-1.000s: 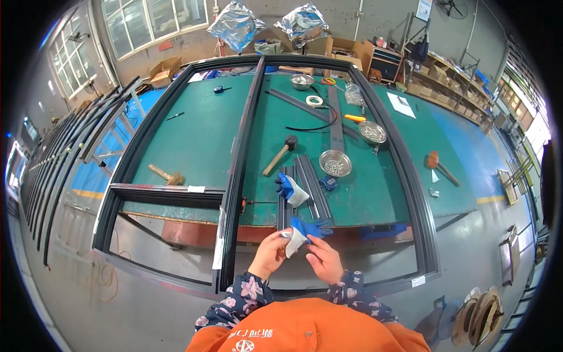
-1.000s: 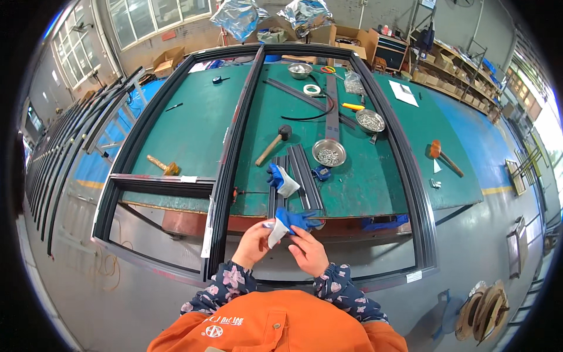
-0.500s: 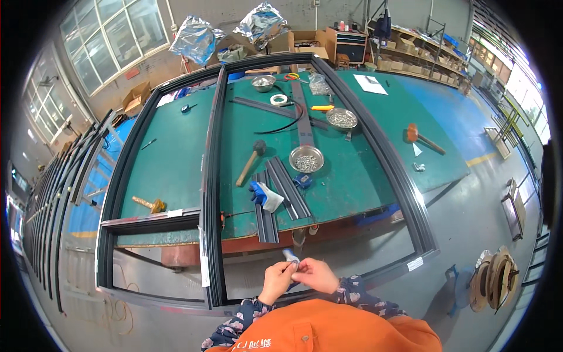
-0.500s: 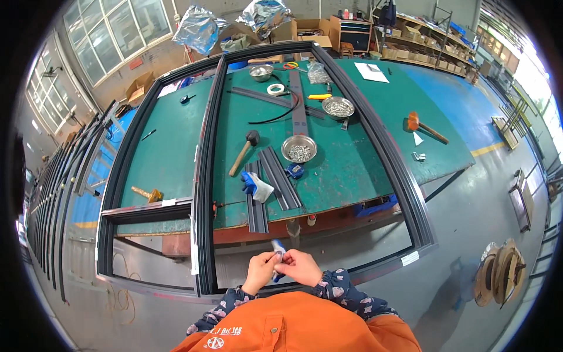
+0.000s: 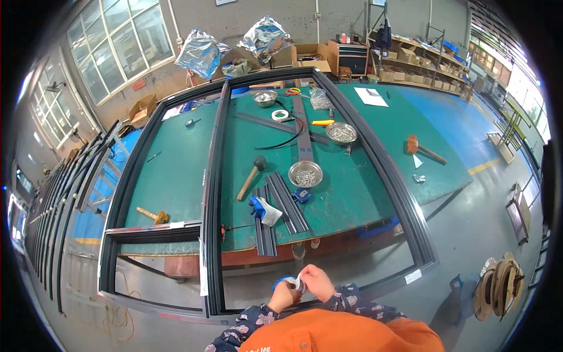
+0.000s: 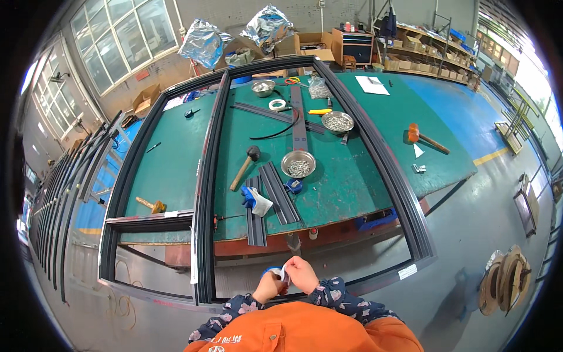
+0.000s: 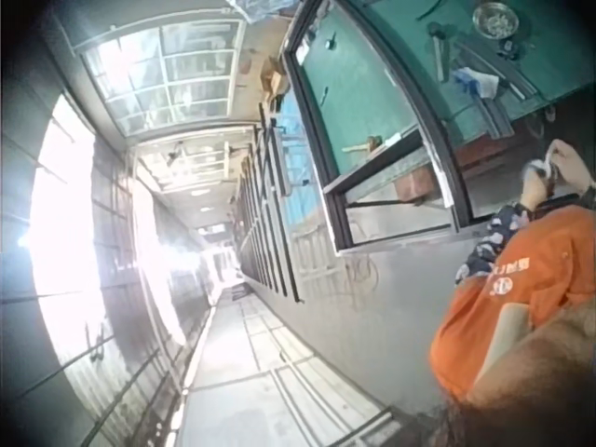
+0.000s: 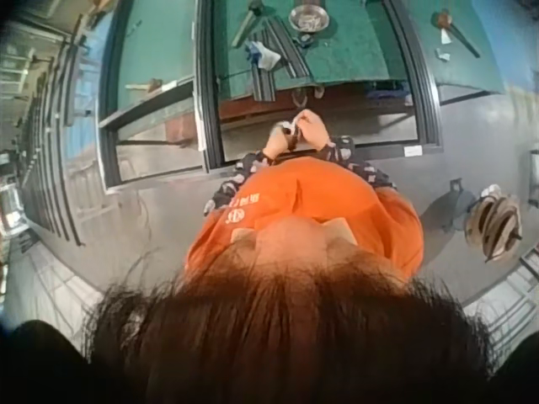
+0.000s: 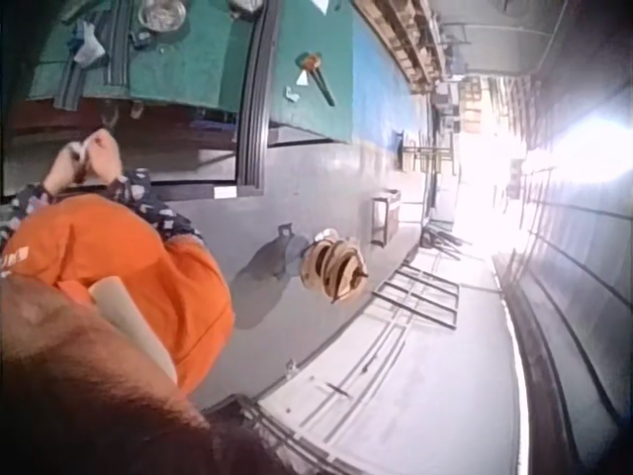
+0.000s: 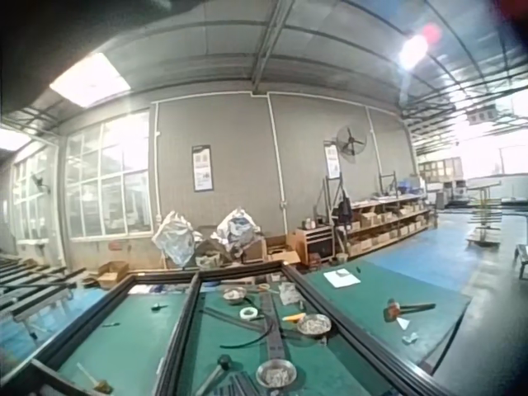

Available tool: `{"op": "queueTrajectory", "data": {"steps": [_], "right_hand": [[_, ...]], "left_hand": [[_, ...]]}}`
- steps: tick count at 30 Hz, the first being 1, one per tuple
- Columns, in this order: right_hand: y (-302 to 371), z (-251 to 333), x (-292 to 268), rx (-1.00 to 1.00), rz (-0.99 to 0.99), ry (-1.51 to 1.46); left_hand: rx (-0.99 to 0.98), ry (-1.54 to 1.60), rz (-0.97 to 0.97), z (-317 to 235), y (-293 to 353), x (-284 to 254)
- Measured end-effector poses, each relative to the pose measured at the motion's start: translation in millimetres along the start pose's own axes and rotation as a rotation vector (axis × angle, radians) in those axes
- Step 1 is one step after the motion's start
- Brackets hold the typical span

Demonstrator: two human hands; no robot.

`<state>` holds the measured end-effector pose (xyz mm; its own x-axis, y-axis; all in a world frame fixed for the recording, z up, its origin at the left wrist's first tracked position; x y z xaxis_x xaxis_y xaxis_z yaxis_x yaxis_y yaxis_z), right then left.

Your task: The person puts on gloves, inserts a rubber seal strip into the grooves of a metal window frame by hand, trims the strip with scissors, and taps the assembly with a mallet.

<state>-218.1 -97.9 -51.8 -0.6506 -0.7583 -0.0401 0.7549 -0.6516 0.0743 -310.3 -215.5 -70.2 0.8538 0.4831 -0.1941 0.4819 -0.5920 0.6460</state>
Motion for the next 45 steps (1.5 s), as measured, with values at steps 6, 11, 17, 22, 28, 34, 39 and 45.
{"op": "queueTrajectory", "data": {"steps": [6,11,17,22,28,34,39,45], "right_hand": [[12.6,13.2,4.4,-0.149,0.072,0.236],[17.6,46.8,15.0,-0.300,0.188,0.498],[0.9,64.2,33.9,-0.454,0.250,0.497],[-20.3,104.5,59.7,-0.700,0.275,0.326],[10.5,94.5,70.1,-0.673,0.594,0.664],[13.6,63.3,67.7,-0.648,0.768,0.417],[-89.2,-16.6,39.1,0.183,0.323,-0.339],[-222.6,-85.5,48.4,-0.017,0.055,-0.165]], "left_hand": [[-0.173,0.550,0.100,-3.8,-6.8,-8.4],[-0.306,1.183,0.198,-24.8,-8.6,-22.6],[0.180,1.139,0.378,-45.1,-24.0,-31.3],[0.269,1.208,0.779,-40.7,-104.5,-5.2],[0.339,1.356,1.253,-57.1,-86.9,-15.5],[0.449,1.254,0.594,-27.4,-59.3,-43.0],[0.458,1.747,0.406,29.0,-58.7,-88.4],[0.320,1.782,0.347,41.7,0.1,-81.2]]}}
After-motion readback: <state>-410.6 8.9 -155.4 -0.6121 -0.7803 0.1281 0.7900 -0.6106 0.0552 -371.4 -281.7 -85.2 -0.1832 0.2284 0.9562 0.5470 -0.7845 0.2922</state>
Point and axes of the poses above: each hand's wrist, its own y-axis away from the middle knuckle, its own x-axis out of the palm, z = x × y, the point moved 2 cm from there along -y, towards the middle knuckle, and after that the axes turned 10 degrees about -x, right-handed, at the moved point
